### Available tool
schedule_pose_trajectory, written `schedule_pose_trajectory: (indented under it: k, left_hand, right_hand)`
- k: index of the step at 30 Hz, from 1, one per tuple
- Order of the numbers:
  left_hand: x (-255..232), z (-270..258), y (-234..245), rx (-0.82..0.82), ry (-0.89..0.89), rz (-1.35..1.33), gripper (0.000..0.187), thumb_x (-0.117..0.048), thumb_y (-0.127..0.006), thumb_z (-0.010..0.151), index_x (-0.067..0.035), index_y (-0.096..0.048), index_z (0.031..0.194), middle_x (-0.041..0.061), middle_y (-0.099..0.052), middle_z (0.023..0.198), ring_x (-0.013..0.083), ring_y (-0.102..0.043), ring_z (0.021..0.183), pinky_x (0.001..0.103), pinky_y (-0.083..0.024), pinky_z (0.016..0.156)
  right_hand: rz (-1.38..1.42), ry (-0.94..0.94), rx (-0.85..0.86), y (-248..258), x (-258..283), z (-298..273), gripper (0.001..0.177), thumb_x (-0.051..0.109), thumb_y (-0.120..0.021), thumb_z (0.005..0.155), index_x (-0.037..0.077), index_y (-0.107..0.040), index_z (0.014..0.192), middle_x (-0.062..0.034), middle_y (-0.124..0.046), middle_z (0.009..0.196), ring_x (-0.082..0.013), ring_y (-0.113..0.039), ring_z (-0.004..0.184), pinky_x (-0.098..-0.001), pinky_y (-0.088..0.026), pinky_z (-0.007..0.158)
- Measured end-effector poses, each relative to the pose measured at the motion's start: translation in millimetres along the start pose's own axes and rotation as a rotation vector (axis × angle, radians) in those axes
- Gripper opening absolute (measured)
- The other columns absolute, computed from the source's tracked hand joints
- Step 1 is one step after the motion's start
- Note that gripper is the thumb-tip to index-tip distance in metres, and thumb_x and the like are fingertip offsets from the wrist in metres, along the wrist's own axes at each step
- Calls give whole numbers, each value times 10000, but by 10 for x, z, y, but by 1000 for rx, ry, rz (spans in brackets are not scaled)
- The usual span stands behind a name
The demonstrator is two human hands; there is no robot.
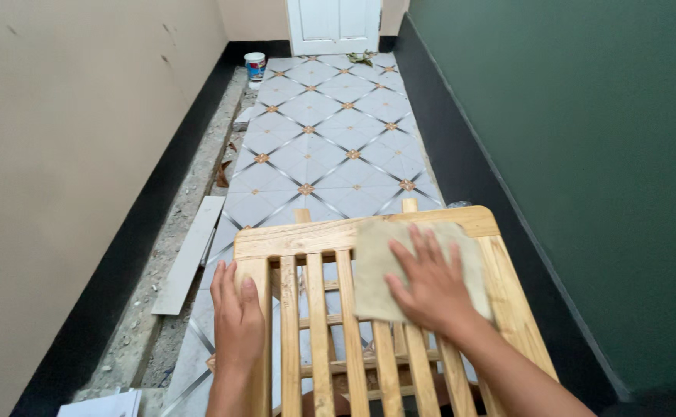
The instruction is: The person sands the surface of a light-colored wooden stool using a sanding block. They systematically rub the block across the top frame and the vertical slats of the stool seat, moving from one side to the other to smooth the wood.
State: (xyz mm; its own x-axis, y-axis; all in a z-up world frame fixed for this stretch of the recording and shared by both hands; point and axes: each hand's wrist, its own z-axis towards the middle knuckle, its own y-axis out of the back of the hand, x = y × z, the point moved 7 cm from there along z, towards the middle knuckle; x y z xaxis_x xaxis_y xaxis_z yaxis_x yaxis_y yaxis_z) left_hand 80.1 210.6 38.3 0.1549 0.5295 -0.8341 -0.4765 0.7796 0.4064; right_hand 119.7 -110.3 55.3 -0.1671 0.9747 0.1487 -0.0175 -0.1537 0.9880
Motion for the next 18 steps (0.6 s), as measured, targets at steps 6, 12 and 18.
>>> schedule_pose_trajectory:
  k: [6, 12, 18]
  left_hand:
    - [450, 100, 170, -93, 297, -306, 601, -392, -328, 1045, -4, -397, 1499, 185, -426, 1563, 316, -429, 1451, 443, -388, 1130]
    - [847, 202, 598, -193, 385, -480, 671, -481, -247, 1059, -11, -362, 1523, 184, -438, 1566, 314, -434, 1449, 464, -377, 1141]
    - [866, 264, 645, -99, 452, -575, 727, -541, -182, 1045, -32, -395, 1518, 183, -529, 1515, 295, -495, 1413, 460, -363, 1143]
  right_hand:
    - [79, 173, -17, -107, 1341, 882, 666, 538, -412, 958, 236, -362, 1550, -149, -132, 1683, -356, -78, 1553, -652, -5, 1195]
    - [114, 491, -146, -354, 2484, 611, 653, 531, -438, 939, 196, -472, 1498, -192, -251, 1655, -416, -195, 1515, -690, -67, 1181]
    - [179, 798, -170, -470, 2518, -463, 582, 516, -477, 980, 174, -603, 1434, -208, -344, 1682, -433, -275, 1556, -721, -116, 1216]
